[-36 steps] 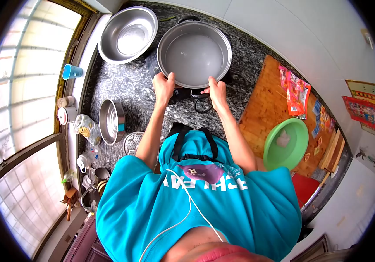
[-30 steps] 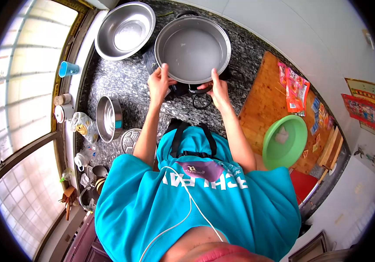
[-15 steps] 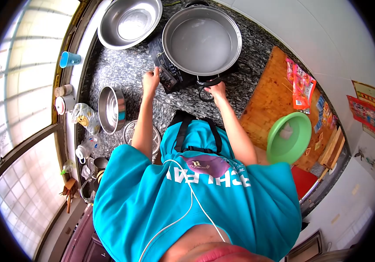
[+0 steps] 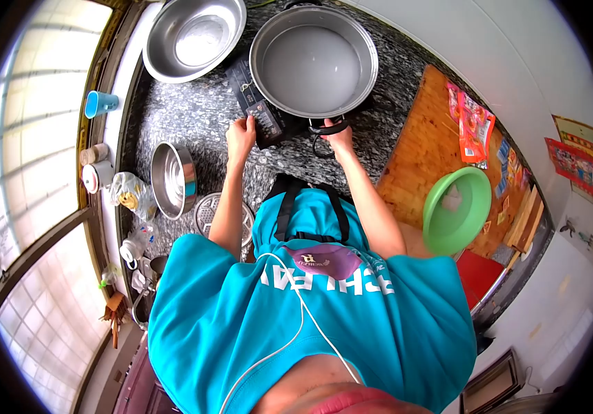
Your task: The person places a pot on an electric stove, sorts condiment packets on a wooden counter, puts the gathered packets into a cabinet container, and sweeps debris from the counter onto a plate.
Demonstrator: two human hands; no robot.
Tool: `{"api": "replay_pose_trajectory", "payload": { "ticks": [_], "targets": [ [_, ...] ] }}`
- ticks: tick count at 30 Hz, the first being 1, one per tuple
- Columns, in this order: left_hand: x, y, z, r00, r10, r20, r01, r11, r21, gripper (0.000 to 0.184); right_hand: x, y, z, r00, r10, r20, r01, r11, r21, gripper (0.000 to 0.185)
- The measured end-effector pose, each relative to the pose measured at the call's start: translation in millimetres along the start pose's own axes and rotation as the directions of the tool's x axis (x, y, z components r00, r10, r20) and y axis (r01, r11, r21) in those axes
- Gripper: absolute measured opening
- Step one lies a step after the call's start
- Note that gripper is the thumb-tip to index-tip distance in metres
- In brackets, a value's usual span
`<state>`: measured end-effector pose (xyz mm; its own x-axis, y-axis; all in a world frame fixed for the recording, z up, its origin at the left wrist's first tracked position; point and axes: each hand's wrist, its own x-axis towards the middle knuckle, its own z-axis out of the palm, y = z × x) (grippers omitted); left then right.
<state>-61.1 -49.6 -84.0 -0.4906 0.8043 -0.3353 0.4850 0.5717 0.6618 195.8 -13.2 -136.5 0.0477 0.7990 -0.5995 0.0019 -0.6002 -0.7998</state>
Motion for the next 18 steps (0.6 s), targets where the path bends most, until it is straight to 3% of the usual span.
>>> {"api": "replay_pose_trajectory", "payload": {
  "ticks": [5, 7, 8, 11, 12, 13, 16, 18],
  "targets": [
    [6, 0, 8, 0.994, -0.039, 0.103, 0.025, 0.991, 0.134, 0.056, 24, 28, -6, 0.993, 0.009, -0.118, -0.014, 0.999, -0.038, 0.021],
    [-12, 6, 18, 0.986, -0.047, 0.16, 0.028, 0.993, 0.117, 0.058, 36, 39, -14, 0.888, -0.354, -0.294, 0.301, 0.93, -0.21, 0.021],
    [-16, 0, 31, 0.979, -0.063, 0.196, 0.056, 0.998, 0.038, 0.057, 33, 27, -26, 0.901, -0.316, -0.297, 0.266, 0.943, -0.199, 0.018],
    [-49, 13, 60, 0.94, -0.127, 0.316, 0.204, 0.952, -0.226, 0.054, 1, -38, -60, 0.971, -0.057, -0.231, 0.011, 0.981, -0.196, 0.014],
    [-54, 18, 71, 0.938, -0.115, 0.328, 0.214, 0.935, -0.284, 0.054, 6, -36, -70, 0.972, -0.136, -0.189, 0.131, 0.991, -0.041, 0.012],
    [-63, 19, 76, 0.932, -0.11, 0.344, 0.21, 0.94, -0.269, 0.054, 4, -30, -78, 0.976, -0.13, -0.175, 0.136, 0.99, 0.023, 0.014],
    [-70, 22, 101, 0.963, -0.071, 0.259, 0.145, 0.95, -0.277, 0.051, 17, -13, -100, 0.977, -0.206, -0.058, 0.207, 0.978, 0.025, 0.021],
    [-58, 15, 114, 0.948, -0.046, 0.315, 0.137, 0.952, -0.274, 0.043, 25, -8, -102, 0.948, -0.317, -0.031, 0.311, 0.943, -0.12, 0.025]
  ]
}}
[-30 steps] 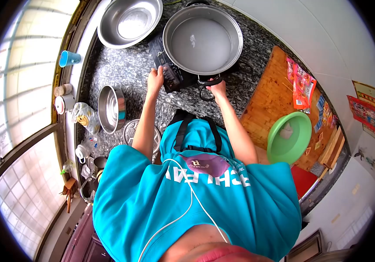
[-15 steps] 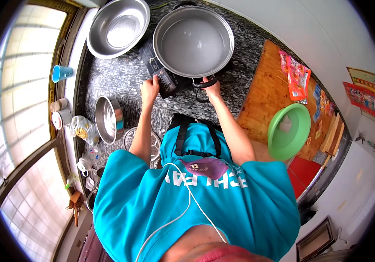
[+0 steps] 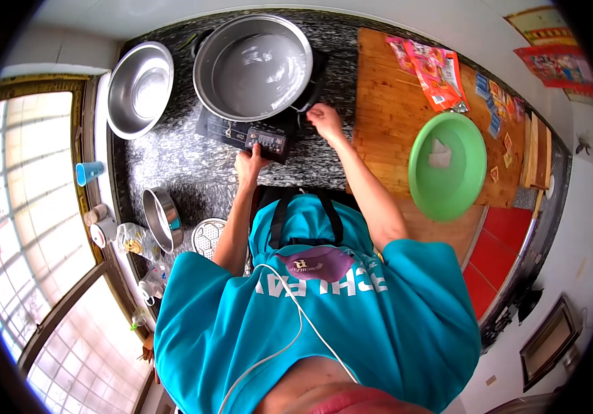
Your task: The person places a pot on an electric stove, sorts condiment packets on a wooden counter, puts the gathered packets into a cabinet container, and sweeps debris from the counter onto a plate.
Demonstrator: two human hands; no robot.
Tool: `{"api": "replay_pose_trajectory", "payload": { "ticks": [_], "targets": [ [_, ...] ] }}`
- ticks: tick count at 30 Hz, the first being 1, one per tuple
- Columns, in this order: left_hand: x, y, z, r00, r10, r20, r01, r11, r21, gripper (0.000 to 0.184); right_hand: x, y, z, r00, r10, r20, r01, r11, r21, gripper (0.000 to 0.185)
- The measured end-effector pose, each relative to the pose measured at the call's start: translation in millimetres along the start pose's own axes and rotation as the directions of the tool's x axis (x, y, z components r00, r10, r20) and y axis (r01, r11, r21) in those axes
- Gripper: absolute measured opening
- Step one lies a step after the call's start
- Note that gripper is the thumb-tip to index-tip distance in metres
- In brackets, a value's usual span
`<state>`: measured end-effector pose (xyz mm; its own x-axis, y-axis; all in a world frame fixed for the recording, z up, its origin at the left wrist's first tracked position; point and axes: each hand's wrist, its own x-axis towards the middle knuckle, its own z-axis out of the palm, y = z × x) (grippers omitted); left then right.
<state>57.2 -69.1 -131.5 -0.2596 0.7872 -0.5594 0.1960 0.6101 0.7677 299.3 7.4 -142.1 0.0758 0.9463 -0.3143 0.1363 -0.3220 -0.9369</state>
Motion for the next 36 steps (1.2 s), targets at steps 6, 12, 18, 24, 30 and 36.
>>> {"api": "replay_pose_trajectory", "payload": {
  "ticks": [6, 12, 18, 24, 30, 36],
  "targets": [
    [-30, 29, 24, 0.999, -0.04, -0.011, 0.036, 0.968, -0.248, 0.042, -17, -3, -2, 1.0, -0.03, 0.008, 0.03, 0.999, 0.012, 0.044],
    [-38, 41, 58, 0.999, -0.037, 0.012, 0.039, 0.946, -0.323, 0.037, -38, -4, -27, 0.991, -0.125, -0.045, 0.109, 0.96, -0.256, 0.043],
    [-40, 39, 68, 0.999, -0.038, -0.001, 0.036, 0.938, -0.344, 0.039, -87, 7, -55, 0.982, -0.143, -0.123, 0.134, 0.988, -0.08, 0.026],
    [-59, 29, 68, 0.996, -0.043, 0.08, 0.069, 0.928, -0.365, 0.04, -139, 40, -80, 0.999, -0.027, -0.044, 0.035, 0.984, 0.174, 0.012],
    [-107, 35, 144, 0.842, 0.116, 0.526, -0.085, 0.993, -0.082, 0.034, -182, 51, -89, 0.981, -0.031, -0.189, 0.065, 0.983, 0.173, 0.013],
    [-160, 49, 229, 0.657, 0.198, 0.728, -0.235, 0.971, -0.052, 0.033, -261, 41, -136, 0.911, 0.164, -0.379, -0.056, 0.958, 0.281, 0.016]
  ]
}}
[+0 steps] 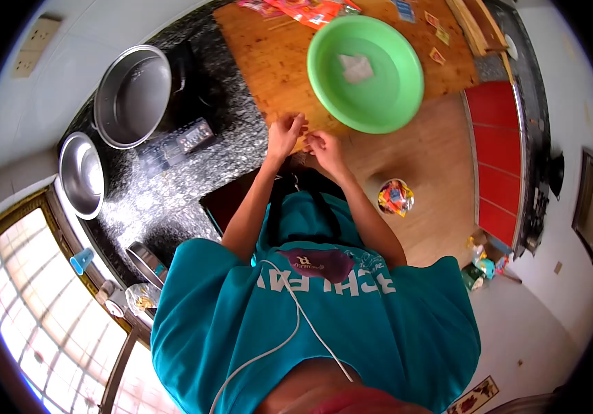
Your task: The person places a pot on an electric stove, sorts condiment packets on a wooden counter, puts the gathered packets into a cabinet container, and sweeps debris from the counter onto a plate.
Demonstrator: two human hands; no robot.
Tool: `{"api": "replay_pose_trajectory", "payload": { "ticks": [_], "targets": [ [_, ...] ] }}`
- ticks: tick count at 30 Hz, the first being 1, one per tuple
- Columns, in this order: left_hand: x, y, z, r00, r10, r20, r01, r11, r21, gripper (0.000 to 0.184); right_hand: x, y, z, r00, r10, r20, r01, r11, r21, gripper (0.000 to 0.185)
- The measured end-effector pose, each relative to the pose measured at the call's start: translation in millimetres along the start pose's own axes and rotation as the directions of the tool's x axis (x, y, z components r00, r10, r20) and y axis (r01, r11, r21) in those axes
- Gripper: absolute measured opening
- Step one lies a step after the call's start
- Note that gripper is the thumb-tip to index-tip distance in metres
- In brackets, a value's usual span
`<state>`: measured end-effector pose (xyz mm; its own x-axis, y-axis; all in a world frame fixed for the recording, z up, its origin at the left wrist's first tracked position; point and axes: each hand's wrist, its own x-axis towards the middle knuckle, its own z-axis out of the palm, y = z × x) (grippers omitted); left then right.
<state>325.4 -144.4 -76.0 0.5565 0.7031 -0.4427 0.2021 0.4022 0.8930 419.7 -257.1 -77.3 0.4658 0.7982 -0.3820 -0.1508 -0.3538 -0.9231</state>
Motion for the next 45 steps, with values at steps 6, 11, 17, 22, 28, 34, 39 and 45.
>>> {"api": "replay_pose_trajectory", "payload": {
  "ticks": [6, 11, 17, 22, 28, 34, 39, 45],
  "targets": [
    [14, 9, 65, 0.998, 0.036, 0.048, -0.035, 0.999, -0.008, 0.043, -11, 68, -124, 0.873, 0.329, -0.361, -0.154, 0.887, 0.435, 0.028],
    [31, 11, 92, 0.976, 0.092, -0.195, -0.096, 0.995, -0.012, 0.034, 23, 1, -187, 0.741, 0.119, -0.661, 0.187, 0.909, 0.373, 0.036],
    [32, 6, 105, 0.916, 0.017, -0.4, -0.08, 0.987, -0.141, 0.027, 86, -20, -249, 0.807, 0.0, -0.591, 0.101, 0.985, 0.138, 0.038],
    [23, 3, 74, 0.775, 0.093, -0.626, -0.067, 0.996, 0.066, 0.023, 106, -22, -250, 0.947, -0.042, -0.318, 0.07, 0.995, 0.077, 0.028],
    [13, -9, 16, 0.688, 0.158, -0.708, -0.085, 0.987, 0.137, 0.026, 113, -13, -206, 0.991, -0.101, -0.09, 0.109, 0.989, 0.098, 0.028],
    [-2, 7, -30, 0.611, 0.195, -0.767, -0.016, 0.972, 0.234, 0.025, 120, -20, -168, 0.989, -0.094, 0.113, 0.106, 0.989, -0.104, 0.035],
    [3, 3, -60, 0.56, 0.196, -0.805, 0.019, 0.968, 0.249, 0.028, 113, -39, -140, 0.977, 0.023, 0.21, -0.026, 1.0, 0.012, 0.035],
    [3, 20, -64, 0.509, 0.175, -0.843, 0.054, 0.971, 0.234, 0.031, 132, -34, -130, 0.958, -0.043, 0.284, 0.067, 0.995, -0.074, 0.033]
  ]
}}
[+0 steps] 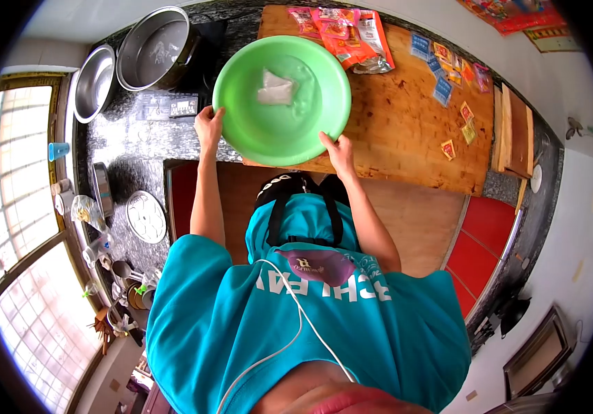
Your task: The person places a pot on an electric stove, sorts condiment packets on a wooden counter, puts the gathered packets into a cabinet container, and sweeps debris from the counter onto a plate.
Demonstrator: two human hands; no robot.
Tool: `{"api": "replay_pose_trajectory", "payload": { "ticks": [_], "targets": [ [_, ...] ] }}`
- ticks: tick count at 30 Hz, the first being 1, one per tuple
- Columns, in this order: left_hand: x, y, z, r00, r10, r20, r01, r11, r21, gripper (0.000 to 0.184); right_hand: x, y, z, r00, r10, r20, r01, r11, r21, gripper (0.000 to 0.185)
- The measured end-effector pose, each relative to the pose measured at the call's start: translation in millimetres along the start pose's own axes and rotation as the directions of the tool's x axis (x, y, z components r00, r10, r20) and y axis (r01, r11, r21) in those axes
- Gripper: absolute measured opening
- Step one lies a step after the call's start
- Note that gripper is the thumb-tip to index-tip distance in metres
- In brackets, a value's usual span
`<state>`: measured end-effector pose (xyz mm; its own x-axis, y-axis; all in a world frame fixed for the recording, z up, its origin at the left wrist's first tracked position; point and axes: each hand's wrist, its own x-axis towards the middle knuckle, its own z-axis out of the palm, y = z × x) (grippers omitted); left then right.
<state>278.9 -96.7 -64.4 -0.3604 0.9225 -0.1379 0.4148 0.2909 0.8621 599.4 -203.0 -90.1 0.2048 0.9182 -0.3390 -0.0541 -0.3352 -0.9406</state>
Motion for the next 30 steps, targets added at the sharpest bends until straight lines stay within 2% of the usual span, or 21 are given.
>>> {"api": "replay_pose_trajectory", "payload": {
  "ticks": [2, 3, 4, 6, 7, 8, 9, 10, 12, 13, 14, 16, 17, 18, 20, 21, 22, 24, 26, 28, 30],
  "targets": [
    [-6, 9, 0, 0.999, -0.05, -0.007, 0.051, 0.971, 0.232, 0.03, -2, -18, -1, 0.995, 0.099, 0.029, -0.101, 0.992, 0.074, 0.034],
    [-15, 23, 1, 0.999, -0.003, -0.038, 0.015, 0.949, 0.314, 0.029, 7, -1, -9, 0.996, 0.078, 0.048, -0.074, 0.993, -0.087, 0.037],
    [-27, 30, 8, 0.968, 0.167, -0.187, -0.082, 0.915, 0.396, 0.034, 12, -3, -12, 0.995, 0.078, 0.055, -0.072, 0.993, -0.09, 0.037],
    [-52, 78, 25, 0.923, 0.248, -0.296, -0.159, 0.943, 0.292, 0.042, 17, -11, -21, 0.988, 0.154, 0.029, -0.157, 0.957, 0.245, 0.043],
    [-61, 88, 36, 0.901, 0.352, -0.252, -0.265, 0.909, 0.322, 0.044, 26, -16, -30, 0.981, 0.192, 0.0, -0.187, 0.96, 0.209, 0.049],
    [-69, 100, 49, 0.867, 0.452, -0.207, -0.367, 0.863, 0.347, 0.047, 32, -32, -36, 0.972, 0.231, -0.037, -0.213, 0.94, 0.267, 0.045],
    [-82, 129, 62, 0.837, 0.531, -0.134, -0.442, 0.8, 0.407, 0.045, 52, -20, -48, 0.99, 0.114, -0.088, -0.112, 0.993, 0.026, 0.044],
    [-95, 148, 78, 0.823, 0.56, -0.099, -0.493, 0.79, 0.365, 0.042, 72, -7, -59, 0.994, -0.014, -0.109, -0.011, 0.976, -0.219, 0.042],
    [-112, 175, 114, 0.851, 0.525, -0.013, -0.52, 0.845, 0.122, 0.034, 100, -36, -59, 0.988, -0.011, -0.152, -0.022, 0.977, -0.213, 0.038],
    [-118, 179, 134, 0.879, 0.473, 0.069, -0.473, 0.881, -0.003, 0.03, 116, -47, -58, 0.983, 0.066, -0.169, -0.07, 0.997, -0.017, 0.036],
    [-123, 183, 152, 0.864, 0.495, 0.089, -0.495, 0.868, -0.021, 0.025, 133, -54, -55, 0.974, 0.151, -0.167, -0.12, 0.976, 0.181, 0.037],
    [-133, 199, 174, 0.845, 0.515, 0.145, -0.511, 0.857, -0.071, 0.018, 179, -43, -55, 0.939, 0.336, -0.067, -0.296, 0.894, 0.336, 0.04],
    [-136, 200, 184, 0.861, 0.482, 0.165, -0.47, 0.876, -0.105, 0.017, 212, -12, -54, 0.951, 0.303, -0.067, -0.26, 0.895, 0.362, 0.045],
    [-138, 200, 191, 0.876, 0.447, 0.183, -0.427, 0.894, -0.138, 0.017, 213, -35, -48, 0.918, 0.394, -0.037, -0.333, 0.819, 0.467, 0.058],
    [-143, 204, 198, 0.902, 0.396, 0.174, -0.371, 0.915, -0.159, 0.016, 245, -27, -40, 0.833, 0.543, -0.109, -0.429, 0.757, 0.492, 0.056],
    [-144, 205, 198, 0.918, 0.354, 0.177, -0.318, 0.926, -0.201, 0.015, 246, -43, -42, 0.809, 0.587, 0.016, -0.503, 0.68, 0.534, 0.063],
    [-145, 204, 199, 0.924, 0.342, 0.173, -0.31, 0.932, -0.19, 0.015, 248, -47, -43, 0.794, 0.607, -0.036, -0.49, 0.674, 0.553, 0.057],
    [-147, 203, 202, 0.94, 0.298, 0.168, -0.263, 0.943, -0.202, 0.014, 249, -43, -48, 0.832, 0.538, -0.139, -0.385, 0.738, 0.554, 0.049],
    [-144, 204, 203, 0.945, 0.265, 0.193, -0.226, 0.953, -0.201, 0.013, 247, -41, -63, 0.823, 0.527, -0.213, -0.307, 0.727, 0.614, 0.041],
    [-145, 203, 204, 0.939, 0.241, 0.244, -0.195, 0.96, -0.201, 0.013, 225, -38, -78, 0.947, 0.306, -0.096, -0.151, 0.688, 0.709, 0.041],
    [-144, 201, 207, 0.928, 0.2, 0.314, -0.152, 0.974, -0.169, 0.013, 199, -39, -93, 0.958, 0.284, -0.036, -0.158, 0.631, 0.76, 0.044]
  ]
}}
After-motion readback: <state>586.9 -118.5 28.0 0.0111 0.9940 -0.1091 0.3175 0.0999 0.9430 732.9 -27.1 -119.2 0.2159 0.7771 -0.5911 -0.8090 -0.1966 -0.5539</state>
